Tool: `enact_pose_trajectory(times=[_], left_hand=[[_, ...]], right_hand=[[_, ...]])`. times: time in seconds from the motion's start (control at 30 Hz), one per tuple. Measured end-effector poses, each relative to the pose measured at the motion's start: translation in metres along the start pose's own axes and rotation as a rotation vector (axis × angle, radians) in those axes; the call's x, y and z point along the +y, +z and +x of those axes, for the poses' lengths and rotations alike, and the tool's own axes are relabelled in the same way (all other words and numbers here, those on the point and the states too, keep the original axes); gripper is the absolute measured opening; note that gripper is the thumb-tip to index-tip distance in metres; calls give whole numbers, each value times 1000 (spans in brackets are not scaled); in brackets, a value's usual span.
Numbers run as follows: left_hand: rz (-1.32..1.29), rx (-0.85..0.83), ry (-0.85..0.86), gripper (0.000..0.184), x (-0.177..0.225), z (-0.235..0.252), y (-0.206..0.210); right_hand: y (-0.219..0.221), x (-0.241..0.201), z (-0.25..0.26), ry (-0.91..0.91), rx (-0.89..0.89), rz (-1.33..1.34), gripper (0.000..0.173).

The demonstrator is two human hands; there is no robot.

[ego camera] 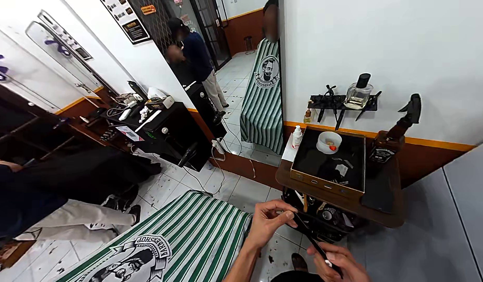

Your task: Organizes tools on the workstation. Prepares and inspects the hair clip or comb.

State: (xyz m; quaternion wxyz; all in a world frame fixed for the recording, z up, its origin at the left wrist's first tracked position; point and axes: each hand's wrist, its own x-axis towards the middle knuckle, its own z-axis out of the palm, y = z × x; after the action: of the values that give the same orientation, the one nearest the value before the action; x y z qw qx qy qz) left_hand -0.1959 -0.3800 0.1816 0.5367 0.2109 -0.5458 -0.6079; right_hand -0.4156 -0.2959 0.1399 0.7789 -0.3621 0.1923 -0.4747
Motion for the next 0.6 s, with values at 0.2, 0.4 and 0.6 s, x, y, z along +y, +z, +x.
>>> enact_pose_trajectory(times=[0.2,0.4,0.6], left_hand=[[-38,69,-5,15,-6,11,-6],[12,33,-10,16,-13,22,-12],[107,27,29,16,-16,35,-14]], right_hand=[[-10,-11,13,76,-69,61,39],[-24,-7,25,92,32,24,32],[-33,-10,27,91,56,20,33]])
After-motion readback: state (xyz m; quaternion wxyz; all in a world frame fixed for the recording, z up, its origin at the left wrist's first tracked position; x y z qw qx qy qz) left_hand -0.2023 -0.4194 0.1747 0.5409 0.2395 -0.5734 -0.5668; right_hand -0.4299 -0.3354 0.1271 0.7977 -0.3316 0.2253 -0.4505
